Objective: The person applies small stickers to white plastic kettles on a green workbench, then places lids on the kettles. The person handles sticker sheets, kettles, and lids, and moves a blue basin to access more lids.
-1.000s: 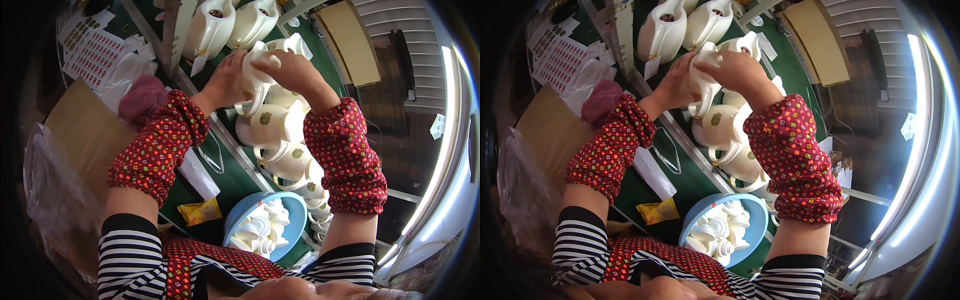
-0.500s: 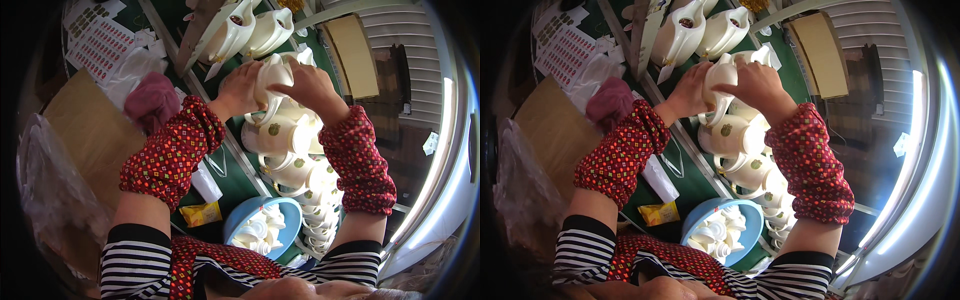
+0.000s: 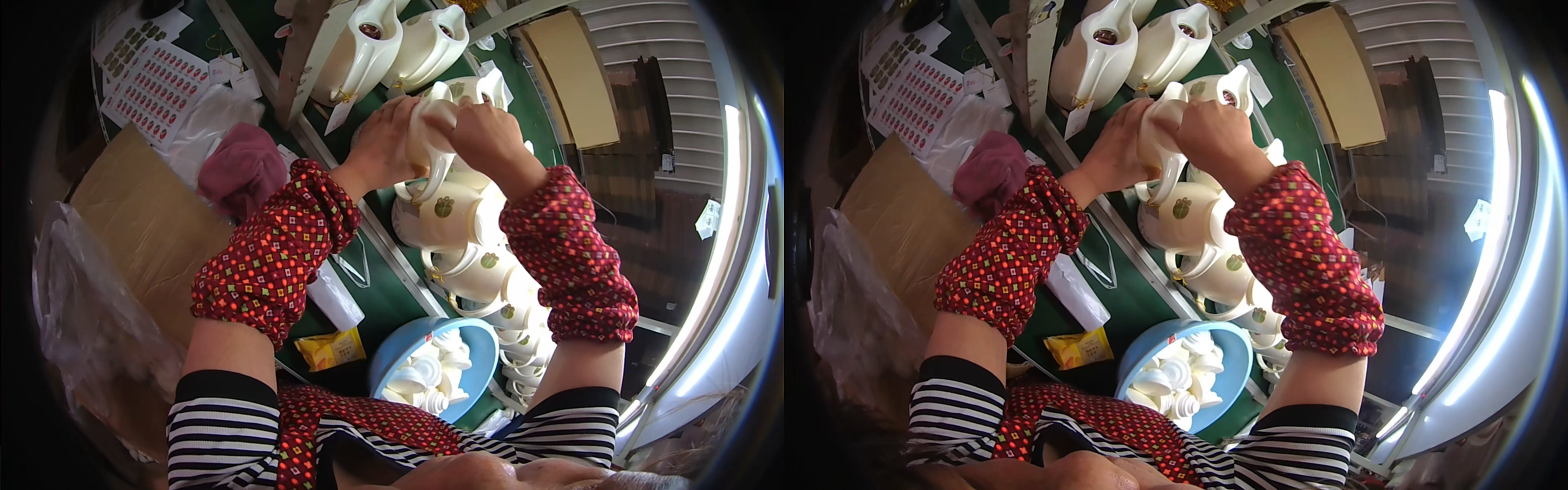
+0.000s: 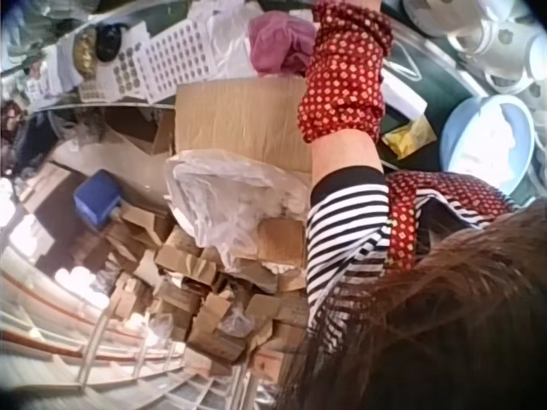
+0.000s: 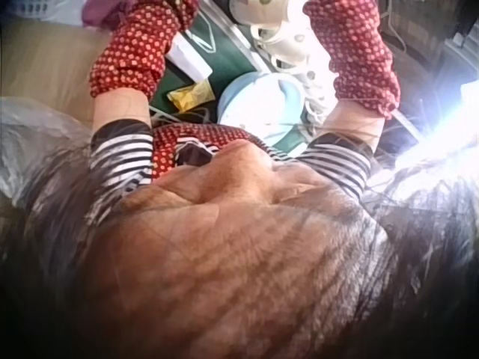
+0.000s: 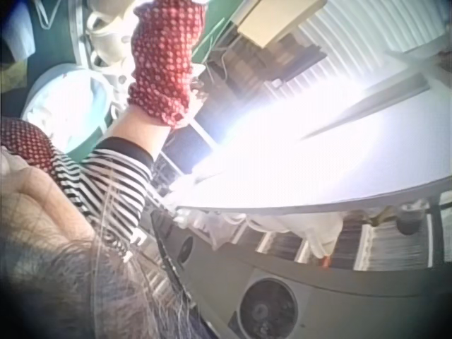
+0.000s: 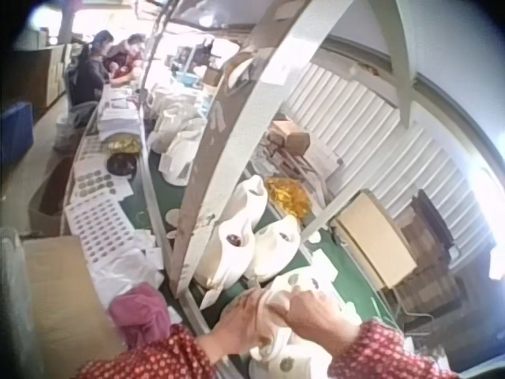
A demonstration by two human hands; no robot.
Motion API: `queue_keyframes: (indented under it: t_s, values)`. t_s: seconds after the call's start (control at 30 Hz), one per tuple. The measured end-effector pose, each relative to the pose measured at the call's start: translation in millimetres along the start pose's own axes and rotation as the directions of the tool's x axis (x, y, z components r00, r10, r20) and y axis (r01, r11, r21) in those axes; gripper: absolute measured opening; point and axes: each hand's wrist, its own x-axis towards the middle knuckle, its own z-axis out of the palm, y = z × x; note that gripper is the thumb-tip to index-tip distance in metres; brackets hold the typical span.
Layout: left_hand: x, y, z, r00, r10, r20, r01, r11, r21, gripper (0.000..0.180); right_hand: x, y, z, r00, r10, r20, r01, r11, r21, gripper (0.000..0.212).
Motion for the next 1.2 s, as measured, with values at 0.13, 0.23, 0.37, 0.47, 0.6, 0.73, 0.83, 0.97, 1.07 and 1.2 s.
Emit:
queue_keyframes:
  t_s: [0.13,0.23,0.37,0.47,0.6,0.73,0.83,0.97,1.07,1.2]
  values:
    - [0.4,-3.7,-2.2,1.000,-0.016,-0.004,0.016,1.000,-0.007,0.114,-10.6,15.9,-3.5,0.969,-0.204,-0.137,0.210,0.977,0.030,0.081]
    - [0.3,0.2,-4.1,1.000,-0.016,-0.020,0.016,1.000,0.009,0.114,-0.4,41.8,9.4,0.855,-0.481,-0.194,0.489,0.872,-0.007,0.088]
    - [0.2,-0.6,-1.1,0.999,-0.036,0.014,0.037,0.999,-0.013,0.116,3.6,43.4,4.5,0.883,-0.445,-0.145,0.452,0.892,0.011,0.081]
    - [1.7,-3.2,5.1,1.000,0.008,-0.017,-0.008,0.999,-0.033,0.116,8.6,39.1,15.1,0.926,-0.340,-0.166,0.340,0.940,-0.034,0.077]
    - [2.8,-15.8,12.9,1.000,0.027,0.012,-0.026,0.997,-0.071,0.115,19.1,19.6,47.2,0.931,-0.201,-0.304,0.144,0.969,-0.200,0.063]
    - [5.0,-46.1,18.4,0.924,0.382,-0.033,-0.383,0.921,-0.068,0.107,-12.1,-12.9,26.4,0.862,-0.032,-0.507,0.077,0.995,0.067,0.057]
    - [5.7,-56.0,7.6,0.870,0.456,0.187,-0.493,0.792,0.360,0.094,-2.3,-11.8,41.5,0.861,0.027,-0.507,0.091,0.974,0.207,0.056]
    - [-18.3,-41.2,10.5,0.994,0.053,0.095,-0.085,0.924,0.373,0.105,-30.4,2.3,49.1,0.879,0.052,-0.474,0.090,0.958,0.272,0.057]
    - [-95.0,57.5,-4.7,0.979,0.154,-0.136,-0.122,0.968,0.218,0.076,-130.2,13.2,70.8,0.945,-0.048,-0.324,0.141,0.952,0.272,0.058]
    - [-221.6,177.9,-11.9,0.762,0.208,0.614,-0.016,0.953,-0.303,0.057,-283.5,25.9,143.4,0.982,-0.156,0.102,0.129,0.963,0.237,0.031]
